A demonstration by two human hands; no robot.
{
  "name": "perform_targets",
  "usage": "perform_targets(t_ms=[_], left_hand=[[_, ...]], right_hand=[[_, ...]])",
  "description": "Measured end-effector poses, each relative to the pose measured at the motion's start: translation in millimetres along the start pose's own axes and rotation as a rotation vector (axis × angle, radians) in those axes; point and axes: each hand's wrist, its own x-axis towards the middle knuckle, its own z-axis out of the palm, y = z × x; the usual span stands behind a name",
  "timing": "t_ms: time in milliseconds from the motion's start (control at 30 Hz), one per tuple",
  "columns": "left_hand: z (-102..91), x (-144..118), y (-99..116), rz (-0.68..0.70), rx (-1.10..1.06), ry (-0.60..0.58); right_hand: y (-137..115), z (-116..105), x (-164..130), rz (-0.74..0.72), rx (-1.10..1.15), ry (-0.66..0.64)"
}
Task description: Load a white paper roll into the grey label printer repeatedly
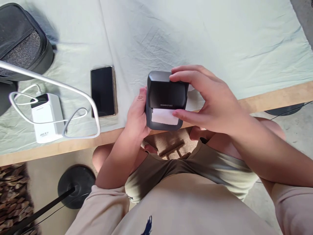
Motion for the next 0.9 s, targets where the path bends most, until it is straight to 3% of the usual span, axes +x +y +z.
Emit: perform_targets(t_ms=[100,200,267,367,433,533,733,833,900], left_hand=[[3.6,-1,2,0.011,-0.013,0.011],[1.3,-2,0,0.06,0.001,0.003],[-2.9,-2,-2,0.103,0.011,-0.086],[-9.5,-1,-5,0.114,0.003,-0.316],[-12.1,1,-6,0.108,0.014,-0.366],[-13.5,3,-7,0.132,0.051,-0.307],[-14.5,1,-9,0.183,0.14,-0.35],[-15.5,-1,-9,0.166,0.164,-0.37],[-15.9,-1,-9,0.167,0.165,-0.373]], right_hand=[[0,1,-1,0.019,-0.03,0.002],[-3,0,0,-0.005,-0.079,0.098],[-8,1,2,0.024,-0.102,0.238],[-18,3,7,0.087,-0.002,0.442],[-23,3,8,0.093,0.093,0.5],[-25,1,8,0.107,0.058,0.398],[-18,0,4,0.257,-0.358,-0.078],[-20,0,7,0.323,-0.416,-0.173],[-26,-3,8,0.333,-0.369,-0.162]])
